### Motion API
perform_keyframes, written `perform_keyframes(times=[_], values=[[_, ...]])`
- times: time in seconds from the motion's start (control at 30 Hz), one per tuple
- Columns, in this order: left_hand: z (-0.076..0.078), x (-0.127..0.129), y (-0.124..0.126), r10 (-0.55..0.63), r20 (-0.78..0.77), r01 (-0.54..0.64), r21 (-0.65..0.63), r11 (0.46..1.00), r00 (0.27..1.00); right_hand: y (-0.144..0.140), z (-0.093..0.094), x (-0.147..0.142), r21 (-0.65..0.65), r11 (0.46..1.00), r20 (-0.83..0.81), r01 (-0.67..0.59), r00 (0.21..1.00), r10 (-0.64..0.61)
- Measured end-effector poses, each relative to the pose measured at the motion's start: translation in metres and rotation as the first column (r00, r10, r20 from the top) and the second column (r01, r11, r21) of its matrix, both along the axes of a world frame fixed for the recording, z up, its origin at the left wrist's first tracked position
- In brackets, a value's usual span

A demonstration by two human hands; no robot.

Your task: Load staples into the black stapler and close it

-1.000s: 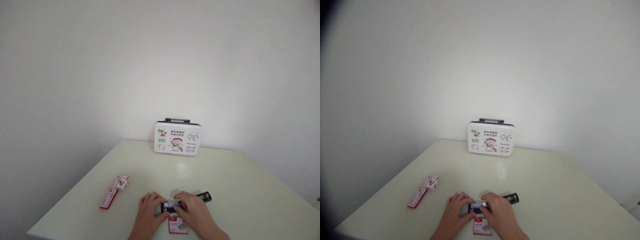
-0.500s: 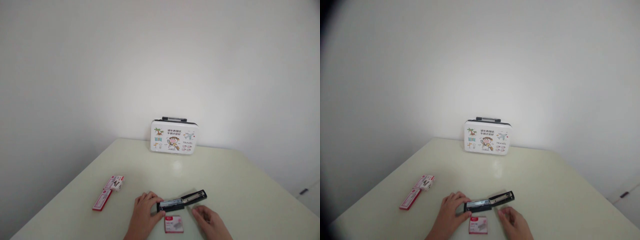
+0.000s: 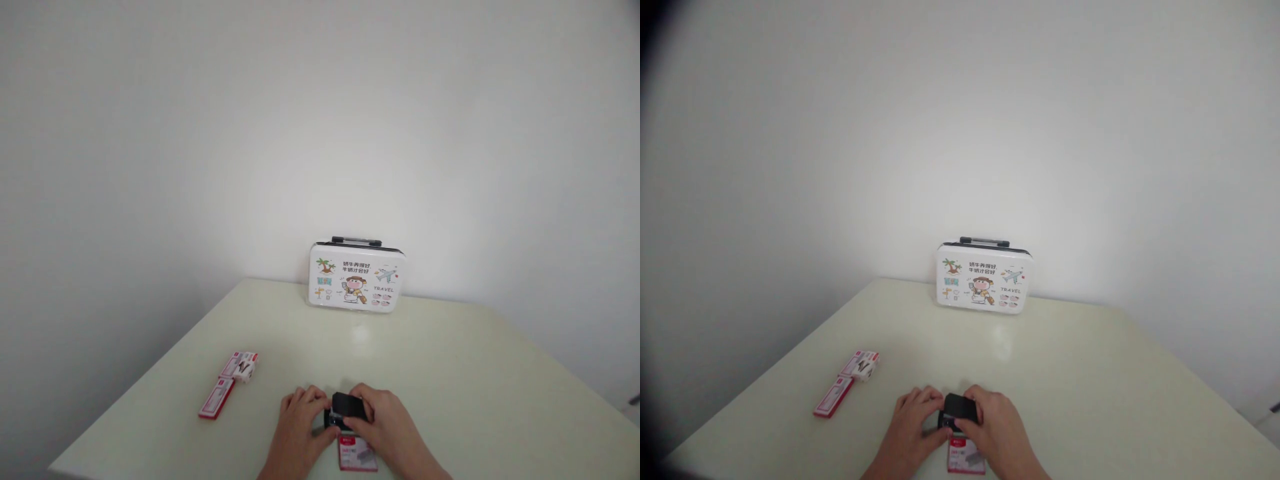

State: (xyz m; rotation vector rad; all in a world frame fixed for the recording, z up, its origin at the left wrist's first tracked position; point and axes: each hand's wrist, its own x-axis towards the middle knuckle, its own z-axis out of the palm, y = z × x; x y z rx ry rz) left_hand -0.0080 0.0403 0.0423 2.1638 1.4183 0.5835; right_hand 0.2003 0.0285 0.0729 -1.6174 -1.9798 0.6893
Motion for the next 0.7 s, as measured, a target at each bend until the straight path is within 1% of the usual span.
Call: perform_keyframes(times=[0.13,0.2,0.23,0.3,0.33,0.37,0.4,0.47,0.5,0.53,0.57,0.6,0.67,0.7], values=[[-0.002,-0.002,0.0,0.0,0.029,0.0,0.016,1.0,1.0,-0.003,0.008,-0.002,-0.017,0.999,0.035,-0.041,0.999,0.042],[-0.003,-0.005,0.0,0.024,0.092,-0.028,0.043,0.999,0.995,-0.004,0.012,0.003,-0.036,0.998,0.022,-0.048,0.999,0.049],[-0.003,-0.006,-0.001,0.043,0.138,-0.052,0.059,0.997,0.99,-0.004,0.013,0.005,-0.04,0.999,0.023,-0.03,0.999,0.031],[-0.002,-0.003,-0.005,0.048,0.226,-0.07,0.093,0.993,0.973,-0.002,0.009,0.012,-0.011,0.998,0.055,0.065,0.996,-0.065],[-0.001,0.001,-0.008,-0.004,0.245,-0.022,0.105,0.994,0.969,0.0,0.004,0.015,0.013,0.991,0.073,0.129,0.989,-0.13],[0.001,0.007,-0.012,-0.098,0.236,0.075,0.104,0.992,0.967,0.002,-0.002,0.019,0.032,0.982,0.076,0.188,0.979,-0.19],[0.003,0.013,-0.015,-0.22,0.209,0.206,0.086,0.975,0.953,0.004,-0.01,0.022,0.038,0.973,0.056,0.229,0.971,-0.231],[0.006,0.024,-0.019,-0.439,0.151,0.443,0.004,0.896,0.886,0.008,-0.026,0.03,0.0,0.967,-0.061,0.255,0.965,-0.254],[0.007,0.026,-0.019,-0.504,0.126,0.512,-0.046,0.858,0.855,0.009,-0.033,0.034,-0.03,0.968,-0.14,0.249,0.958,-0.251],[0.008,0.025,-0.019,-0.523,0.103,0.532,-0.086,0.842,0.846,0.009,-0.039,0.037,-0.056,0.969,-0.214,0.243,0.944,-0.249],[0.008,0.021,-0.017,-0.505,0.076,0.511,-0.109,0.853,0.86,0.008,-0.045,0.041,-0.074,0.968,-0.275,0.241,0.928,-0.252],[0.008,0.014,-0.015,-0.457,0.045,0.459,-0.113,0.881,0.888,0.005,-0.049,0.043,-0.086,0.965,-0.319,0.246,0.911,-0.261],[0.006,-0.007,-0.01,-0.314,0.0,0.313,-0.084,0.946,0.949,-0.003,-0.054,0.045,-0.106,0.962,-0.384,0.252,0.882,-0.274],[0.004,-0.017,-0.008,-0.24,0.001,0.24,-0.061,0.969,0.971,-0.007,-0.056,0.044,-0.123,0.96,-0.416,0.25,0.865,-0.279]])
